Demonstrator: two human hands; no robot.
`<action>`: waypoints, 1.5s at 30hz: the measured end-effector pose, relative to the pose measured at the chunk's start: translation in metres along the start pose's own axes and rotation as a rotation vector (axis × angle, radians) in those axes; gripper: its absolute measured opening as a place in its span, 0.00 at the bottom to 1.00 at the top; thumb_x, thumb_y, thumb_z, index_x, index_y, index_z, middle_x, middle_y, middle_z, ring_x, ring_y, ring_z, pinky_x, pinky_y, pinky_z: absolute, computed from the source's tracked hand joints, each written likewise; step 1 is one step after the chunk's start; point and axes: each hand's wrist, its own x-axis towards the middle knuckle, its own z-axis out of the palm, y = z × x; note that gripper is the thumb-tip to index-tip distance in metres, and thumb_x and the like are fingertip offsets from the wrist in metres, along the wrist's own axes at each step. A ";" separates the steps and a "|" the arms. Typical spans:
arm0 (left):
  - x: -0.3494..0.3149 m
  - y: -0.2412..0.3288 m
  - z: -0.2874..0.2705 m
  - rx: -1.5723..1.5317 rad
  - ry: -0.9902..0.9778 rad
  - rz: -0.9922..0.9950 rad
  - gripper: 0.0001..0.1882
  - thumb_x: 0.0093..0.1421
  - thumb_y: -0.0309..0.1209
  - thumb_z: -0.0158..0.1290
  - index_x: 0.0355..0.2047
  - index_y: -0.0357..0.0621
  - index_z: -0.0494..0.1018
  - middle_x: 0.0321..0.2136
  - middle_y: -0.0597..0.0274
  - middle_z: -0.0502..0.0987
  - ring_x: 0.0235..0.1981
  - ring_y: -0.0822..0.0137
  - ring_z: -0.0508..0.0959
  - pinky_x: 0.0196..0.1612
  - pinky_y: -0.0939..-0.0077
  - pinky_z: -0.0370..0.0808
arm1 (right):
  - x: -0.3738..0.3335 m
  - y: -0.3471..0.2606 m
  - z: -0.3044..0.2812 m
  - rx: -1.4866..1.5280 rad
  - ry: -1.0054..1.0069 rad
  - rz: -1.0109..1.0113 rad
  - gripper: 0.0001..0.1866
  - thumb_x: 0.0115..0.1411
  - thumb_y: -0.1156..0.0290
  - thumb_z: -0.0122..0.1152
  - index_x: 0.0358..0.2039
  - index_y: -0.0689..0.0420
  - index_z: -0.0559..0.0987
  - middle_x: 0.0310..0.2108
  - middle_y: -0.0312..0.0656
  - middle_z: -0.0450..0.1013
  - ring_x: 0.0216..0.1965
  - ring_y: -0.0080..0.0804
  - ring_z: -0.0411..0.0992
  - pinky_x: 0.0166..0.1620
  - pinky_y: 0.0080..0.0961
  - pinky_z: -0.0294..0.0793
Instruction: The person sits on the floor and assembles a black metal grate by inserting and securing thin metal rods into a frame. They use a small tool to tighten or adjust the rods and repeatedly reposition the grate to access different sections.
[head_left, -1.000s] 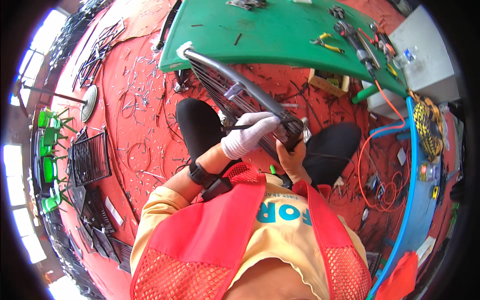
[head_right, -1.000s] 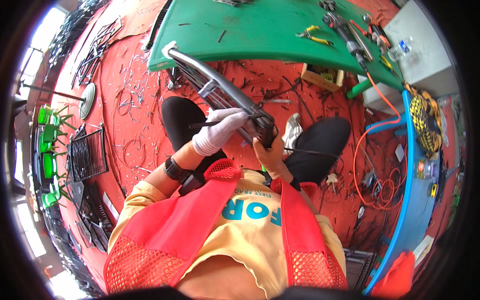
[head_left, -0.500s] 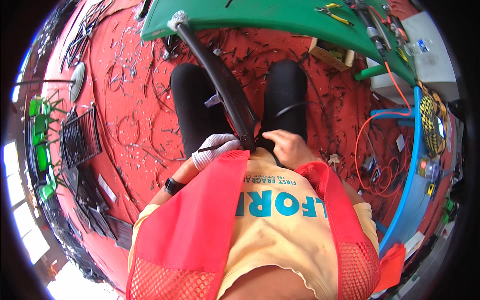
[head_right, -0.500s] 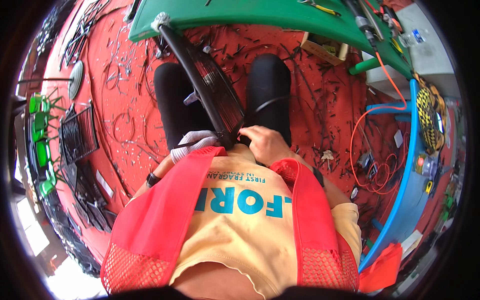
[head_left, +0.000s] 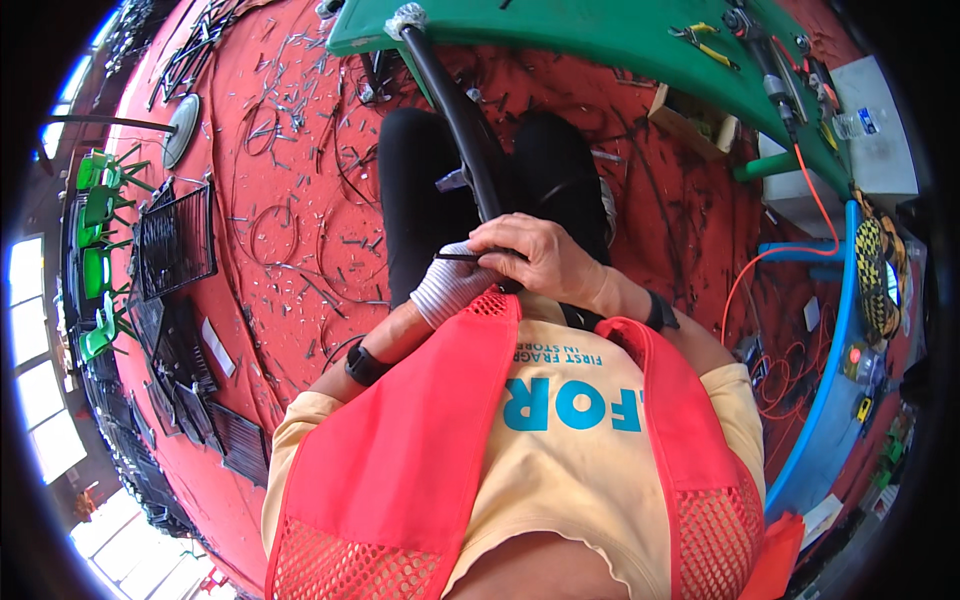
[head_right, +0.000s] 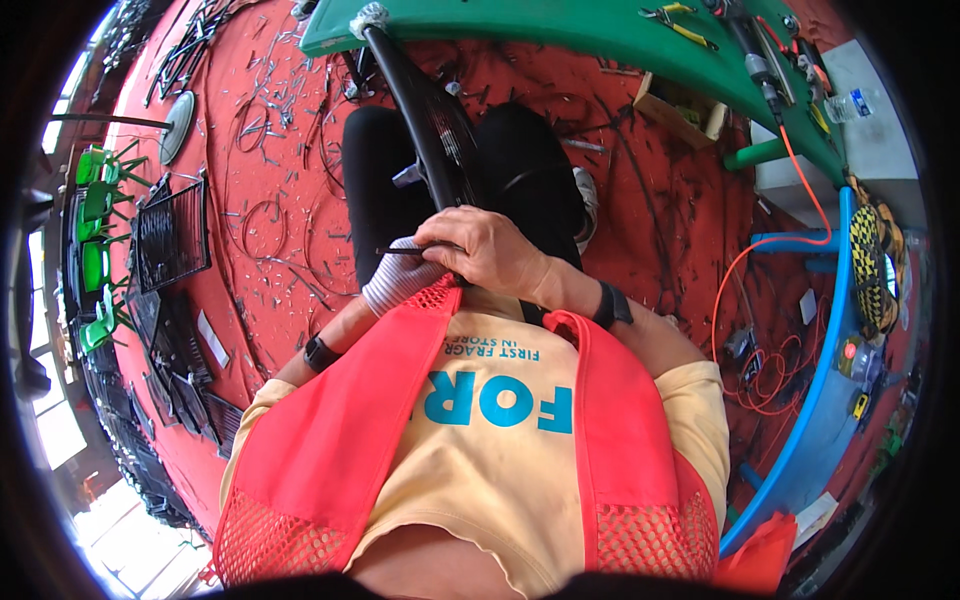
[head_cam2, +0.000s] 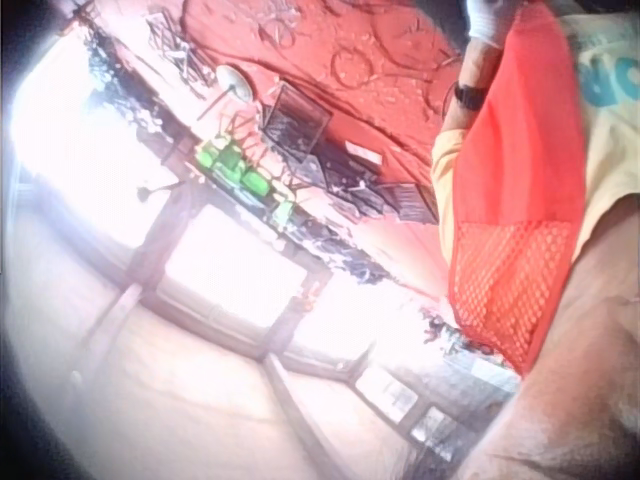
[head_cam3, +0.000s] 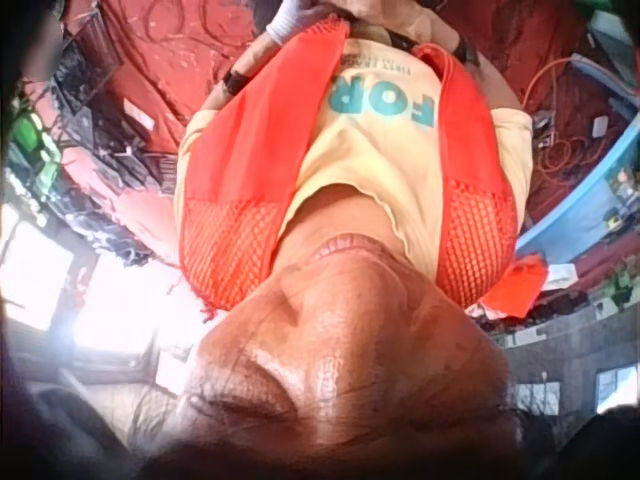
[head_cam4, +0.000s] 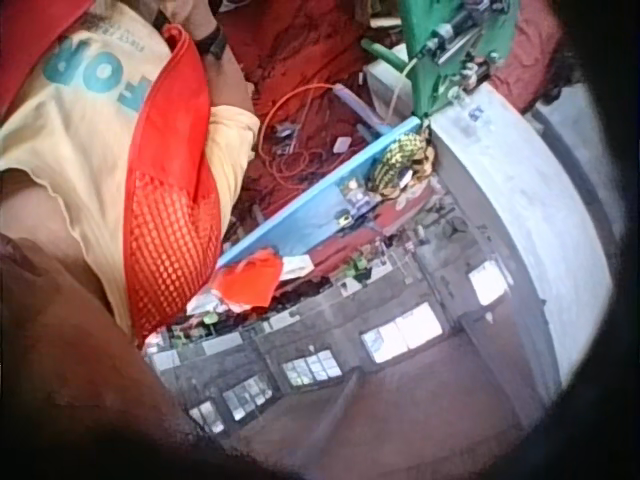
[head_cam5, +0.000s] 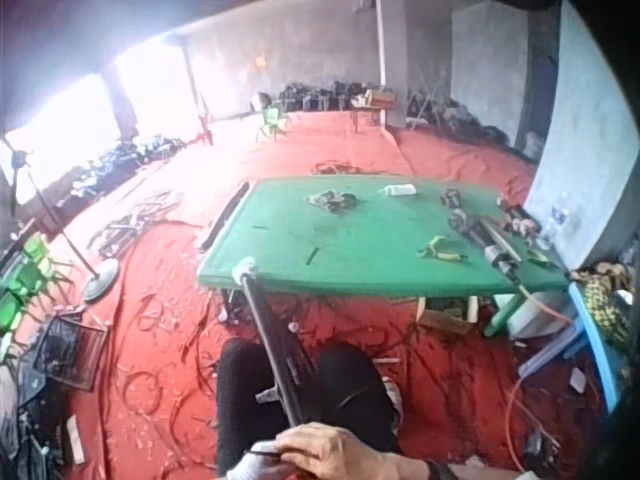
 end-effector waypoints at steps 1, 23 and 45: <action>0.000 -0.004 -0.002 -0.016 -0.007 -0.009 0.08 0.59 0.24 0.54 0.39 0.38 0.72 0.33 0.61 0.77 0.36 0.72 0.76 0.40 0.78 0.77 | -0.001 0.000 0.002 -0.004 0.007 0.003 0.08 0.54 0.73 0.61 0.36 0.59 0.78 0.37 0.44 0.76 0.40 0.42 0.74 0.44 0.30 0.74; 0.052 0.013 -0.005 0.222 0.335 -0.415 0.21 0.59 0.42 0.55 0.45 0.37 0.71 0.32 0.56 0.77 0.33 0.72 0.76 0.36 0.78 0.73 | -0.030 0.033 0.010 0.572 0.395 0.523 0.05 0.65 0.72 0.49 0.37 0.59 0.68 0.23 0.33 0.70 0.25 0.15 0.67 0.30 0.13 0.69; 0.019 0.012 -0.068 0.248 0.923 -0.061 0.13 0.53 0.36 0.56 0.28 0.36 0.74 0.19 0.61 0.77 0.19 0.71 0.76 0.24 0.76 0.72 | 0.045 0.039 0.049 0.904 -0.141 0.506 0.06 0.64 0.71 0.50 0.38 0.60 0.68 0.23 0.34 0.71 0.25 0.17 0.69 0.28 0.14 0.69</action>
